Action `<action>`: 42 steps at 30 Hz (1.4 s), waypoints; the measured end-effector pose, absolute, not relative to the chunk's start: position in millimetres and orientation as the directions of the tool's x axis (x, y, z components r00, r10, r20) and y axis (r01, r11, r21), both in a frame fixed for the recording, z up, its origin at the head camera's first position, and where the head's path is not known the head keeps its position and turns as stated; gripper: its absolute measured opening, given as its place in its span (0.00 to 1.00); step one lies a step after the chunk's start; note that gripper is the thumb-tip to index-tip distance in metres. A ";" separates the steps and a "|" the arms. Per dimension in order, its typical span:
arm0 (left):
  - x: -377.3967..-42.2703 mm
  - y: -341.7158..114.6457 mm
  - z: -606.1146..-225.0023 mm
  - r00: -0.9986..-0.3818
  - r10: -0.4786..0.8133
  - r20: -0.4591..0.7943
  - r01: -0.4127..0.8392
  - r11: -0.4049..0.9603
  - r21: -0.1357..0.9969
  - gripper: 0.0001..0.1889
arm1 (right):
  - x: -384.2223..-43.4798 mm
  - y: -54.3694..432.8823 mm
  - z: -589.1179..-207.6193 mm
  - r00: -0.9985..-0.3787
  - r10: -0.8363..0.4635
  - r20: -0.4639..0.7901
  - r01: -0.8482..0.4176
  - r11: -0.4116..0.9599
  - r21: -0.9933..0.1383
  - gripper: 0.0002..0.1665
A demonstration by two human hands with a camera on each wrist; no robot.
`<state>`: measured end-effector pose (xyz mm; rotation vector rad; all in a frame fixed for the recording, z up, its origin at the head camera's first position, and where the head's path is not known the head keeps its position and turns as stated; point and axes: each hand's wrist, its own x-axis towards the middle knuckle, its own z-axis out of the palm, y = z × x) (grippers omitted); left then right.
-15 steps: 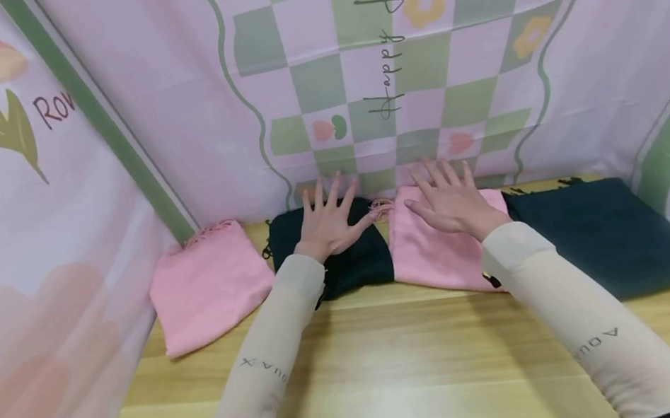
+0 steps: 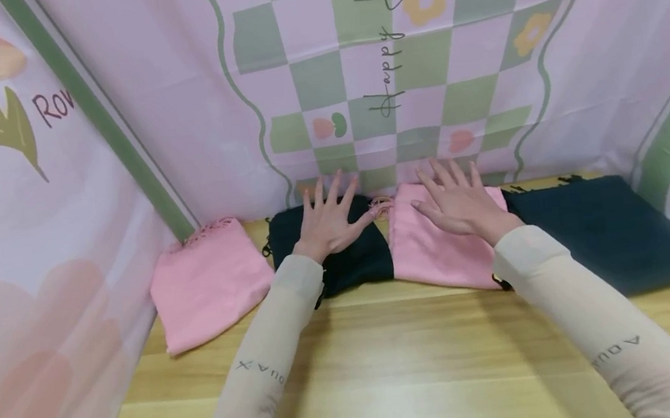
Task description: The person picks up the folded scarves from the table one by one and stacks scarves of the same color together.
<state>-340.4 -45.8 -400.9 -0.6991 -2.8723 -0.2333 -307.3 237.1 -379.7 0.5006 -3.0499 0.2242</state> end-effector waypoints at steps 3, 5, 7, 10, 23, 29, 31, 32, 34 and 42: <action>-339.4 -45.9 -401.2 -0.876 0.436 0.206 0.463 0.879 0.110 0.43 | -305.3 239.5 -380.1 -0.946 -0.319 0.060 -0.324 0.937 -0.131 0.48; -338.8 -46.0 -402.2 -0.876 0.436 0.205 0.464 0.878 0.114 0.44 | -303.4 241.0 -380.4 -0.946 -0.320 0.058 -0.325 0.936 -0.137 0.48; -338.6 -45.7 -403.4 -0.877 0.438 0.199 0.464 0.879 0.112 0.44 | -301.3 242.4 -380.7 -0.946 -0.319 0.054 -0.323 0.935 -0.144 0.48; -338.3 -45.0 -404.7 -0.876 0.443 0.192 0.469 0.874 0.122 0.45 | -298.6 245.0 -381.0 -0.947 -0.317 0.053 -0.321 0.934 -0.159 0.48; -337.1 -38.4 -406.9 -0.870 0.463 0.172 0.485 0.865 0.128 0.45 | -291.3 262.4 -384.5 -0.955 -0.287 0.074 -0.296 0.939 -0.173 0.49; -336.1 -34.3 -405.4 -0.865 0.463 0.195 0.495 0.850 0.179 0.45 | -290.6 267.3 -386.6 -0.949 -0.293 0.114 -0.310 0.932 -0.187 0.49; -335.9 -32.2 -405.2 -0.862 0.464 0.203 0.500 0.842 0.202 0.45 | -290.1 269.3 -388.3 -0.949 -0.289 0.129 -0.310 0.930 -0.197 0.48; -335.5 -31.3 -405.1 -0.861 0.465 0.205 0.502 0.838 0.212 0.45 | -289.6 270.3 -389.4 -0.949 -0.286 0.135 -0.309 0.929 -0.202 0.48; -335.2 -29.3 -405.5 -0.860 0.467 0.204 0.506 0.832 0.226 0.45 | -288.3 272.1 -391.8 -0.947 -0.281 0.153 -0.310 0.926 -0.215 0.47; -332.6 -23.0 -409.0 -0.864 0.464 0.197 0.503 0.815 0.286 0.45 | -283.8 279.3 -399.7 -0.946 -0.280 0.161 -0.312 0.921 -0.234 0.45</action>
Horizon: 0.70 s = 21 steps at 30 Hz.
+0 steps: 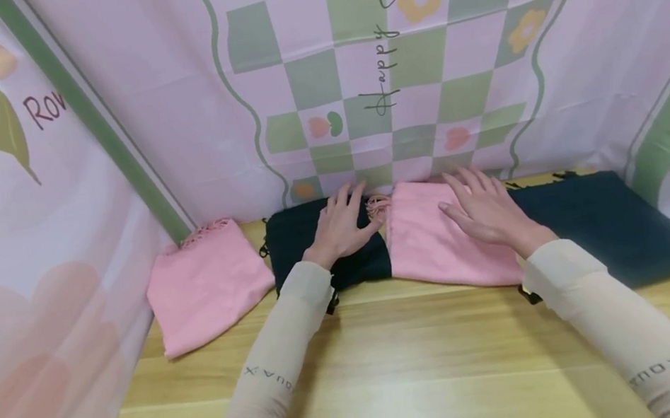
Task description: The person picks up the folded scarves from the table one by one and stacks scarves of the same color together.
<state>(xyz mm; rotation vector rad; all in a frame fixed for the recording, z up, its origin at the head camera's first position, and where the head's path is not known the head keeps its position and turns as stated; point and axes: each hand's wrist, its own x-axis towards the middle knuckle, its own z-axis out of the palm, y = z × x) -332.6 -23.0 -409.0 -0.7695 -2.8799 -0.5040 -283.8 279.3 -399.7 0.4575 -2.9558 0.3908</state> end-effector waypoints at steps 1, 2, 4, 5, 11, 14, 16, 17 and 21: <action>-332.2 -22.3 -409.4 -0.864 0.462 0.198 0.503 0.810 0.303 0.45 | -283.5 280.0 -400.5 -0.947 -0.278 0.161 -0.310 0.920 -0.239 0.45; -332.0 -21.5 -409.8 -0.865 0.461 0.196 0.501 0.807 0.313 0.44 | -283.3 280.8 -401.4 -0.948 -0.275 0.162 -0.308 0.920 -0.243 0.45; -331.9 -20.0 -410.8 -0.866 0.460 0.197 0.500 0.799 0.334 0.44 | -282.3 282.4 -402.5 -0.950 -0.269 0.161 -0.303 0.918 -0.255 0.44; -331.9 -19.4 -411.1 -0.866 0.459 0.198 0.499 0.797 0.340 0.44 | -282.4 283.5 -403.5 -0.952 -0.265 0.155 -0.298 0.917 -0.265 0.44; -333.6 -16.7 -413.5 -0.872 0.435 0.223 0.489 0.776 0.398 0.40 | -281.8 288.4 -407.2 -0.961 -0.244 0.131 -0.273 0.913 -0.304 0.44; -334.2 -14.9 -413.6 -0.879 0.426 0.213 0.476 0.766 0.432 0.39 | -281.0 291.1 -409.0 -0.963 -0.235 0.134 -0.266 0.911 -0.315 0.44; -334.7 -13.3 -413.7 -0.880 0.428 0.204 0.473 0.761 0.444 0.39 | -280.4 292.9 -409.8 -0.964 -0.228 0.135 -0.260 0.910 -0.321 0.44; -334.8 -12.3 -413.8 -0.881 0.430 0.197 0.470 0.757 0.454 0.39 | -280.0 293.8 -409.8 -0.965 -0.224 0.134 -0.256 0.911 -0.324 0.44; -336.1 -8.1 -415.0 -0.877 0.445 0.183 0.473 0.731 0.492 0.38 | -277.7 296.8 -409.6 -0.970 -0.212 0.120 -0.241 0.908 -0.342 0.45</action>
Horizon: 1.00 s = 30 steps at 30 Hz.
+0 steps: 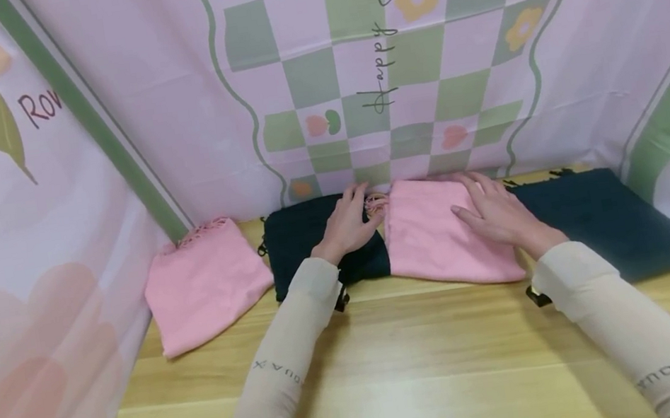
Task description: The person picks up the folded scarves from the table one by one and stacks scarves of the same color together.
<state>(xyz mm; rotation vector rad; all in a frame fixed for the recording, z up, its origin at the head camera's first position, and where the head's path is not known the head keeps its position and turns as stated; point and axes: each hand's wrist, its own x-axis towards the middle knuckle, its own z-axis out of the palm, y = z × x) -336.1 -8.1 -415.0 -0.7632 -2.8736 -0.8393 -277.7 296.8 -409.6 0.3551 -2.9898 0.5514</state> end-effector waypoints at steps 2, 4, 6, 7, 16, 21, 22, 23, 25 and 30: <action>-336.7 -6.2 -415.5 -0.875 0.453 0.171 0.471 0.715 0.516 0.37 | -276.8 298.3 -409.6 -0.972 -0.207 0.110 -0.233 0.905 -0.355 0.45; -337.1 -4.7 -415.8 -0.873 0.461 0.162 0.470 0.700 0.538 0.37 | -276.2 300.3 -410.5 -0.975 -0.202 0.091 -0.221 0.904 -0.367 0.46; -337.4 -3.5 -416.7 -0.870 0.469 0.152 0.467 0.685 0.559 0.37 | -275.4 301.9 -411.9 -0.979 -0.192 0.066 -0.202 0.903 -0.379 0.47; -337.3 -3.0 -416.9 -0.869 0.473 0.146 0.466 0.680 0.566 0.37 | -275.1 303.0 -413.0 -0.981 -0.185 0.054 -0.191 0.903 -0.385 0.48; -339.4 3.2 -418.0 -0.863 0.489 0.127 0.462 0.663 0.589 0.35 | -274.1 312.4 -419.5 -0.985 -0.172 0.029 -0.169 0.903 -0.395 0.48; -341.7 9.6 -418.6 -0.860 0.499 0.109 0.449 0.637 0.627 0.34 | -274.5 319.3 -421.0 -0.985 -0.173 -0.006 -0.154 0.896 -0.417 0.47; -342.1 11.0 -418.8 -0.859 0.501 0.105 0.446 0.632 0.634 0.34 | -274.7 320.5 -421.2 -0.985 -0.173 -0.015 -0.151 0.893 -0.424 0.47; -342.7 12.2 -419.2 -0.859 0.502 0.102 0.444 0.629 0.638 0.33 | -275.2 321.8 -421.3 -0.984 -0.175 -0.021 -0.149 0.891 -0.429 0.48; -343.5 14.7 -419.5 -0.857 0.506 0.098 0.439 0.618 0.652 0.32 | -276.1 323.8 -421.8 -0.984 -0.173 -0.032 -0.142 0.886 -0.442 0.48; -344.1 20.7 -419.7 -0.851 0.518 0.084 0.431 0.597 0.677 0.32 | -277.6 327.9 -423.8 -0.987 -0.153 -0.051 -0.112 0.877 -0.468 0.49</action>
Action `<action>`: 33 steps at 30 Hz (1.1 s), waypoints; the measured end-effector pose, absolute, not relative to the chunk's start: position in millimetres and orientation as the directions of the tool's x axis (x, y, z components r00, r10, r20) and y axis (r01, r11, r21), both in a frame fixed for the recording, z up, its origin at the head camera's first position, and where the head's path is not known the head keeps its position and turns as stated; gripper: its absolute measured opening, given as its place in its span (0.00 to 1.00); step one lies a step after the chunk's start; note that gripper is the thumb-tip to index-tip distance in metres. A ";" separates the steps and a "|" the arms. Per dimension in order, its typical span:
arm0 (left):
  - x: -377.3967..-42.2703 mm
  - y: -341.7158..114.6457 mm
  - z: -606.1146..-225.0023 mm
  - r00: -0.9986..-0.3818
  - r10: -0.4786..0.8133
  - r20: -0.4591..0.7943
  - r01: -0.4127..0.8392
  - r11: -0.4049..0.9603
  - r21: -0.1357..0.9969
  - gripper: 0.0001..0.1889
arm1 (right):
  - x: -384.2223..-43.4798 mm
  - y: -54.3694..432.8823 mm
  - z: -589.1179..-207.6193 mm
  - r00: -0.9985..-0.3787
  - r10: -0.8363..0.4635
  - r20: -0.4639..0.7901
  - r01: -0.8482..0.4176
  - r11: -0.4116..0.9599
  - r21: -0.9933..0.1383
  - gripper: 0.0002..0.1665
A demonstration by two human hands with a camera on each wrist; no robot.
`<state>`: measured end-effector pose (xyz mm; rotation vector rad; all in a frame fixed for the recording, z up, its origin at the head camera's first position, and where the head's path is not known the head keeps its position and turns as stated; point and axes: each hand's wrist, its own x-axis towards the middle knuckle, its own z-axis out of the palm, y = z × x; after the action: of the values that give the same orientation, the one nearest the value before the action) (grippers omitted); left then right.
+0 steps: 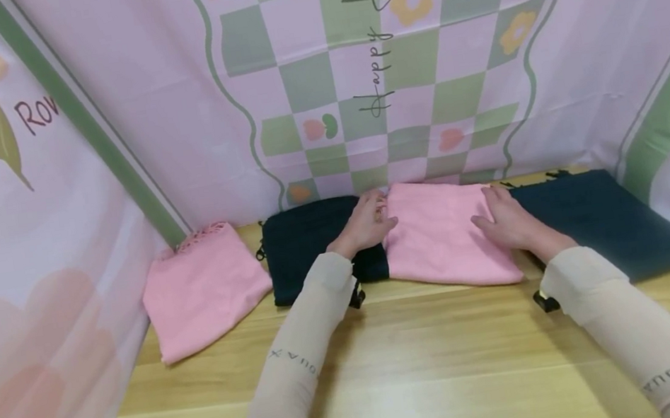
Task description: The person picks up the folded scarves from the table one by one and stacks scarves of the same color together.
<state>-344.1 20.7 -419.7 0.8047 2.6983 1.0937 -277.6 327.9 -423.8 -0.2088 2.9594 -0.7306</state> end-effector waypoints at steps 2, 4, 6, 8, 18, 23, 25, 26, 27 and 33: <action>-344.1 22.8 -420.8 -0.852 0.519 0.071 0.423 0.601 0.678 0.34 | -277.5 330.0 -424.8 -0.988 -0.141 -0.063 -0.095 0.875 -0.475 0.50; -344.6 24.7 -422.5 -0.853 0.518 0.061 0.420 0.612 0.670 0.36 | -277.4 331.5 -425.5 -0.988 -0.132 -0.074 -0.080 0.873 -0.482 0.51; -344.9 26.4 -424.2 -0.854 0.517 0.055 0.415 0.614 0.671 0.37 | -277.6 333.1 -426.4 -0.989 -0.122 -0.082 -0.067 0.870 -0.488 0.52; -345.4 28.2 -425.4 -0.854 0.517 0.055 0.413 0.610 0.676 0.38 | -278.3 334.8 -427.8 -0.991 -0.113 -0.076 -0.061 0.868 -0.493 0.53; -344.1 40.1 -430.1 -0.854 0.520 0.001 0.376 0.616 0.692 0.38 | -280.6 344.1 -432.2 -0.994 -0.053 -0.097 -0.004 0.892 -0.452 0.53; -341.6 43.4 -429.9 -0.844 0.535 -0.026 0.363 0.606 0.708 0.35 | -278.5 344.1 -431.2 -0.992 -0.026 -0.126 0.034 0.894 -0.446 0.54; -341.9 44.4 -429.6 -0.847 0.530 -0.034 0.359 0.619 0.698 0.35 | -277.8 343.6 -430.3 -0.990 -0.011 -0.140 0.052 0.895 -0.442 0.54; -341.8 44.6 -429.1 -0.850 0.525 -0.042 0.354 0.629 0.692 0.35 | -277.6 343.5 -429.9 -0.989 -0.005 -0.148 0.061 0.895 -0.442 0.53; -341.8 44.7 -428.8 -0.853 0.520 -0.049 0.350 0.639 0.685 0.35 | -277.4 343.1 -429.3 -0.988 -0.002 -0.156 0.068 0.894 -0.442 0.53; -341.1 43.9 -430.6 -0.882 0.460 -0.102 0.249 0.639 0.728 0.35 | -276.3 340.4 -428.5 -0.981 0.016 -0.194 0.110 0.868 -0.485 0.47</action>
<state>-341.1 43.9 -430.6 0.5726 2.5825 1.0856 -276.3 340.4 -428.5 0.0979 2.8565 -0.7580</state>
